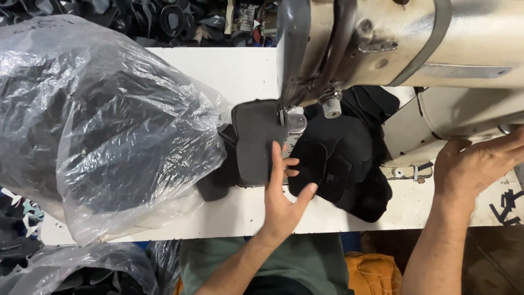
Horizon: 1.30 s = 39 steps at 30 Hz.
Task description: Prepare and stitch shoe components using an industrial sewing machine.
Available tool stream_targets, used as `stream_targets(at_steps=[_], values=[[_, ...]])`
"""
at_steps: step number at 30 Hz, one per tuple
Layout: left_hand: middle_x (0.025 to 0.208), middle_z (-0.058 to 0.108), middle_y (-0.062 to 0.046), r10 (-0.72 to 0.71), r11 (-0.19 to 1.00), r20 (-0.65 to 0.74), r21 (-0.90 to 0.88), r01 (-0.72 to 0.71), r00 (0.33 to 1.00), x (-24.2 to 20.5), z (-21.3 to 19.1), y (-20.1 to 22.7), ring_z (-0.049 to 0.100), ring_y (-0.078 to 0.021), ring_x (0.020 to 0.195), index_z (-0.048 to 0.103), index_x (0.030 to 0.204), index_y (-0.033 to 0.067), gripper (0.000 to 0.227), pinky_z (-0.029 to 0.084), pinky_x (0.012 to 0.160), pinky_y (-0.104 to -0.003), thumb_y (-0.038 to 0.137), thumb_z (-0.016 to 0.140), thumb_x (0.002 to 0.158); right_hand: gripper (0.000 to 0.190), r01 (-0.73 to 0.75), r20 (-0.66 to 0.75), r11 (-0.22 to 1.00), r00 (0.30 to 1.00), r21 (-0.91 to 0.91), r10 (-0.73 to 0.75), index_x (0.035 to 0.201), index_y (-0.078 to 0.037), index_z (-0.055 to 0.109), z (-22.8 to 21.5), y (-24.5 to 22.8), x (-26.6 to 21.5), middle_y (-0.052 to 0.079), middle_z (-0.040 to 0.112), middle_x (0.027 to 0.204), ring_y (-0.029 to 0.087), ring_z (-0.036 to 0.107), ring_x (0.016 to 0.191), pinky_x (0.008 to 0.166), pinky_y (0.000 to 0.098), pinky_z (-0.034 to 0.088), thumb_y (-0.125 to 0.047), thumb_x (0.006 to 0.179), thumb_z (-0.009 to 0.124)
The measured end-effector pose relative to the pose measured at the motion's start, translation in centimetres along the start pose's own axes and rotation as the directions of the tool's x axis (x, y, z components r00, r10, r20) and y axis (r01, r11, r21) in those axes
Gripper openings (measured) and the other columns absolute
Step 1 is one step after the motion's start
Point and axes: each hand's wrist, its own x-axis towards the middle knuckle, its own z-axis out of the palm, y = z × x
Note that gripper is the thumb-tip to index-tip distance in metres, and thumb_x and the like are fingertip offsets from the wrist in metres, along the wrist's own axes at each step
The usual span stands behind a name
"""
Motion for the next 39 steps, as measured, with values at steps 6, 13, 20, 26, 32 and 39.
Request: stream_targets(at_steps=[6, 13, 20, 26, 32, 39], values=[[0.159, 0.047, -0.019, -0.023, 0.999, -0.015, 0.024, 0.023, 1.000, 0.7, -0.8, -1.2, 0.059, -0.0226, 0.125, 0.018, 0.167, 0.0007, 0.090, 0.053, 0.102, -0.036, 0.006, 0.071, 0.094, 0.089, 0.036, -0.265, 0.999, 0.964, -0.009, -0.037, 0.157, -0.007, 0.026, 0.7, -3.6, 1.1, 0.018, 0.049, 0.146, 0.034, 0.045, 0.131, 0.115, 0.0505, 0.046, -0.016, 0.094, 0.088], [0.125, 0.047, -0.028, -0.317, 0.948, -0.038, 0.014, 0.317, 0.948, 3.8, -3.9, -3.7, 0.047, -0.0305, 0.101, 0.018, 0.172, 0.0124, 0.080, 0.039, 0.093, -0.044, 0.023, 0.059, 0.104, 0.063, 0.046, -0.158, 0.970, 0.987, 0.240, -0.007, 0.149, 0.001, 0.037, -4.1, -4.3, 1.9, 0.020, 0.043, 0.142, 0.032, 0.043, 0.136, 0.119, 0.0462, 0.043, 0.005, 0.094, 0.068], [0.152, 0.051, -0.005, -0.003, 1.000, 0.003, -0.009, 0.003, 1.000, 6.8, -7.2, -3.5, 0.055, -0.0098, 0.121, 0.024, 0.169, 0.0085, 0.065, 0.048, 0.104, -0.029, 0.025, 0.053, 0.113, 0.022, -0.388, 0.482, 0.708, 0.873, 0.590, 0.077, 0.118, -0.008, 0.066, -7.0, -18.5, -5.9, 0.008, 0.073, 0.101, 0.015, 0.071, 0.083, 0.072, 0.0289, 0.057, -0.007, 0.097, 0.073], [0.120, 0.069, -0.010, -0.225, 0.914, -0.209, 0.294, 0.280, 0.952, -3.3, -10.4, -4.3, 0.063, -0.0133, 0.084, 0.047, 0.148, 0.0050, 0.058, 0.050, 0.067, -0.027, 0.013, 0.068, 0.095, 0.071, -0.417, 0.575, 0.844, 0.801, 0.336, 0.167, 0.131, 0.005, 0.055, -4.7, -23.0, -9.1, 0.016, 0.066, 0.094, 0.037, 0.066, 0.072, 0.059, 0.0435, 0.052, -0.022, 0.073, 0.086], [0.133, 0.058, -0.024, 0.230, 0.483, 0.001, 0.868, -0.115, 0.973, 3.1, -13.2, -3.7, 0.058, -0.0432, 0.117, 0.054, 0.138, -0.0011, 0.058, 0.046, 0.100, -0.049, 0.021, 0.075, 0.088, 0.032, -0.464, 0.528, 0.785, 0.823, 0.410, 0.210, 0.115, -0.002, 0.070, -4.8, -22.0, -9.5, 0.011, 0.060, 0.077, 0.027, 0.060, 0.065, 0.060, 0.0356, 0.049, -0.014, 0.088, 0.084], [0.124, 0.064, -0.024, 0.229, 0.315, 0.197, 0.912, -0.264, 0.953, 6.1, -13.9, -5.2, 0.056, -0.0438, 0.119, 0.065, 0.128, -0.0024, 0.045, 0.040, 0.106, -0.056, 0.014, 0.073, 0.087, 0.022, -0.254, 0.349, 0.680, 0.937, 0.688, -0.002, 0.110, -0.005, 0.077, -10.2, -21.1, -8.7, 0.007, 0.063, 0.069, 0.013, 0.056, 0.056, 0.056, 0.0264, 0.044, -0.001, 0.089, 0.077]])
